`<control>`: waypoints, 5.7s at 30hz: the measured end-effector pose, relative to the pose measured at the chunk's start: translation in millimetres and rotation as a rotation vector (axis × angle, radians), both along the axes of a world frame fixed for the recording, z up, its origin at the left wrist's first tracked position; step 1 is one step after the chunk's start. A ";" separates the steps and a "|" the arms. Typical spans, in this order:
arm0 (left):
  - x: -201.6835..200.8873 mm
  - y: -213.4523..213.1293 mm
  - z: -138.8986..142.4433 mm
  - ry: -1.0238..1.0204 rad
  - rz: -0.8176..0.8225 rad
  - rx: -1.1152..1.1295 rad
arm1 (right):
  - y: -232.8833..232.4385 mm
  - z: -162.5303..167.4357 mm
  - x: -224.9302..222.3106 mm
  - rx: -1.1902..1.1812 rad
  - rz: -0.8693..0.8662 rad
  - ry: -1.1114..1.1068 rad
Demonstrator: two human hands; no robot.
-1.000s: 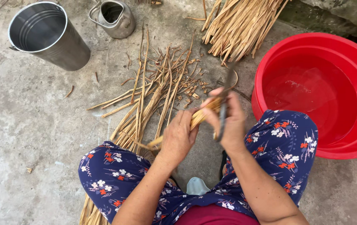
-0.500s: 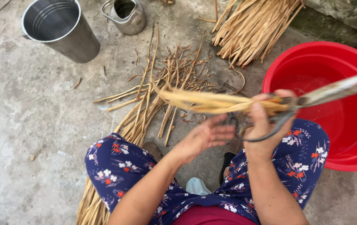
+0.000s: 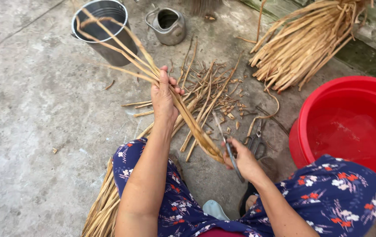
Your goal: The person sits on a concrete floor and uses shears to trim and split dried plant strips. They repeatedly pick up strips, cut them, and place the trimmed pieces into a pile.
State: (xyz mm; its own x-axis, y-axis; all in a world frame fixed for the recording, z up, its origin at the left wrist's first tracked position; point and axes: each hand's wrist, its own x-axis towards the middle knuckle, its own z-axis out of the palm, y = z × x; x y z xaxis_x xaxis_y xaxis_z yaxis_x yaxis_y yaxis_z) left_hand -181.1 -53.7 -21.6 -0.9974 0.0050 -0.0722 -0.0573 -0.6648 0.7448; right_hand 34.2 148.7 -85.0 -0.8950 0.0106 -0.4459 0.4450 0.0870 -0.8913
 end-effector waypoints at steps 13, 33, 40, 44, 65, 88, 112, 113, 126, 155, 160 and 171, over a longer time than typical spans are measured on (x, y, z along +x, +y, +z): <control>15.3 -15.8 47.0 0.124 -0.257 -0.193 | 24.0 22.1 -13.9 0.526 0.071 -0.212; 91.9 -35.0 62.4 0.097 -1.004 -0.445 | 35.4 80.4 16.9 -0.270 -0.096 0.460; 87.9 -53.3 56.5 0.121 -0.902 -0.384 | 30.6 66.5 10.2 -0.235 -0.106 0.236; 83.5 -61.6 53.5 0.094 -0.865 -0.327 | 30.4 68.2 13.7 -0.278 0.025 0.308; 85.0 -58.2 57.5 0.078 -0.889 -0.585 | 29.8 63.2 25.9 -0.220 -0.294 0.564; 89.3 -39.1 65.7 0.030 -0.952 -0.881 | 41.9 65.0 29.1 -0.004 -0.428 0.472; 90.7 -54.1 61.4 0.018 -1.149 -0.838 | 58.8 72.1 25.1 -0.248 -0.409 0.408; 89.5 -59.4 60.6 0.014 -1.138 -0.755 | 58.2 71.0 25.9 -0.288 -0.406 0.444; 89.5 -95.6 38.4 0.081 -0.962 -0.371 | 12.5 72.2 18.8 -0.412 -0.070 0.275; 110.1 15.4 19.5 0.041 -0.638 -0.073 | -12.7 53.8 7.4 -0.302 -0.167 0.499; 132.3 61.5 26.5 0.143 -0.378 -0.025 | -36.3 54.4 3.3 -0.127 -0.124 0.431; 150.3 45.7 18.6 0.461 -0.902 -0.714 | 34.4 111.6 -7.3 -0.396 -0.431 0.570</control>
